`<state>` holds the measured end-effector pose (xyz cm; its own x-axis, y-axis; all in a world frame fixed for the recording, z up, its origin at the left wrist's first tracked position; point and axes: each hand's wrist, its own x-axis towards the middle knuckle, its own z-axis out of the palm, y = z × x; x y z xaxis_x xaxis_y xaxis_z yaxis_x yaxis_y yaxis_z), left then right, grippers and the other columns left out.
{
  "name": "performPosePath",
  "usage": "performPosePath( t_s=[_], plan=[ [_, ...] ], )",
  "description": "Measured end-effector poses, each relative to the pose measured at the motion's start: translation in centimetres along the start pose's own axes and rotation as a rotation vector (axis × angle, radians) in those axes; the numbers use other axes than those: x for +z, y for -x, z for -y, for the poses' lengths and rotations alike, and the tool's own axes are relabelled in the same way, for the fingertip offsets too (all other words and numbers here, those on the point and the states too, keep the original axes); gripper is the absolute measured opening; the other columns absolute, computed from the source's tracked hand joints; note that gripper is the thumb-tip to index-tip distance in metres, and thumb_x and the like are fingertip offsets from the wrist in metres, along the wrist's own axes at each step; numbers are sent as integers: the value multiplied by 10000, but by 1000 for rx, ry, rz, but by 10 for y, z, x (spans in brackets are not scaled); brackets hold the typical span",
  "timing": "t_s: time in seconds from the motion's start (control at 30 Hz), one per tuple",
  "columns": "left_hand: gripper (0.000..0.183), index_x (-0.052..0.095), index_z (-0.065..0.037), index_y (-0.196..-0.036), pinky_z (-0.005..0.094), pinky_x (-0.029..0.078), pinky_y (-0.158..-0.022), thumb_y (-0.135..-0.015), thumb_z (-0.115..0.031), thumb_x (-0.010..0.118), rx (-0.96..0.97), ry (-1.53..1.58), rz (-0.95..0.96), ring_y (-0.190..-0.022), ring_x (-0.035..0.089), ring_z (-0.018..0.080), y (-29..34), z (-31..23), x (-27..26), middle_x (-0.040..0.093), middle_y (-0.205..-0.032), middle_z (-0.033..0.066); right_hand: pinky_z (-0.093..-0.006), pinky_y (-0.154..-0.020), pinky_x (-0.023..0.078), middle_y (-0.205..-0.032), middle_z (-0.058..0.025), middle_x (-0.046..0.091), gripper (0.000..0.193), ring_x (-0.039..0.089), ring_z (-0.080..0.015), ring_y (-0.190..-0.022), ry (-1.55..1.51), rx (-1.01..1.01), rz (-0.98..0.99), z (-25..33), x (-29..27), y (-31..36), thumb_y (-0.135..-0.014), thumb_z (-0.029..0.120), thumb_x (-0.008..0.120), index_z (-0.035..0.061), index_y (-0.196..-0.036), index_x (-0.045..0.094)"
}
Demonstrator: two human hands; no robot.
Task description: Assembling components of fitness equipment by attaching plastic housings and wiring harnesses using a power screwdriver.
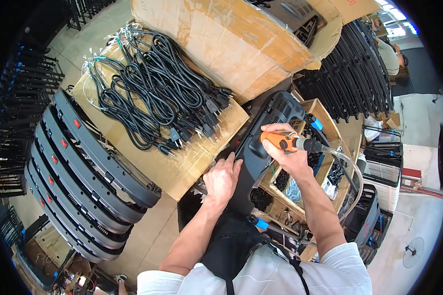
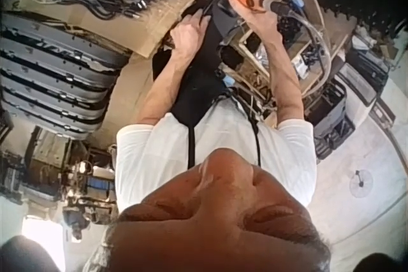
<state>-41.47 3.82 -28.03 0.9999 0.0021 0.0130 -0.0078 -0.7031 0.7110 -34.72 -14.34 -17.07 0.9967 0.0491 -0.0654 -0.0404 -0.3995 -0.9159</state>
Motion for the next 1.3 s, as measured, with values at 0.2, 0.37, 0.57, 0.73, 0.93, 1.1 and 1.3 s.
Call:
performPosePath(
  t_s=[0.2,0.37,0.57,0.73,0.93,1.1,1.3],
  plan=[
    [357,754,-93,-1178,439,589,-630,-964,-377,719,36,22,-15,-724,734,316,4,4,-3,717,-836,112,-295,-945,546,-1137,-50,717,295,680,-140,-1046,24,-49,-32,-2,5,4,-887,59,799,44,-1163,695],
    [315,754,-74,-1146,467,589,-703,-990,-341,692,-9,39,75,-814,735,350,1,-1,-20,730,-885,142,-321,-987,548,-1204,-107,734,445,682,-150,-1100,-2,-47,-71,7,8,3,-872,65,824,0,-1277,652],
    [239,641,-25,-1181,353,543,-754,-1115,-219,517,-742,1653,644,-862,657,190,59,-4,-53,678,-1030,65,-388,-1021,554,-1218,-187,731,484,704,-234,-1111,-233,-126,-328,47,-27,77,-882,32,785,-21,-1320,587],
    [222,593,-16,-1248,308,553,-700,-1119,-181,518,-872,1626,820,-861,674,183,96,-8,-36,670,-1039,74,-439,-1048,540,-1235,-230,714,548,696,-287,-1150,-318,-74,-394,58,-32,153,-885,83,793,-7,-1359,535],
    [248,606,-38,-1229,250,512,-615,-1122,-249,534,-711,1493,885,-736,654,144,124,-15,-16,673,-879,34,-447,-1059,536,-1229,-225,715,531,695,-301,-1162,-336,-54,-408,43,-29,234,-880,64,794,-4,-1344,544],
    [272,629,-70,-1231,255,460,-607,-1121,-301,535,-692,1495,921,-702,591,126,158,-22,-19,666,-870,19,-432,-1055,541,-1222,-222,717,531,698,-290,-1158,-411,-2,-456,24,-26,293,-866,37,794,-9,-1334,547],
    [283,653,-68,-1249,267,477,-682,-1123,-289,529,-661,1401,846,-780,585,122,211,-25,-17,664,-928,10,-442,-1044,548,-1212,-214,720,498,697,-292,-1158,-435,-58,-379,2,-22,337,-877,34,777,-8,-1316,546]
  ],
)
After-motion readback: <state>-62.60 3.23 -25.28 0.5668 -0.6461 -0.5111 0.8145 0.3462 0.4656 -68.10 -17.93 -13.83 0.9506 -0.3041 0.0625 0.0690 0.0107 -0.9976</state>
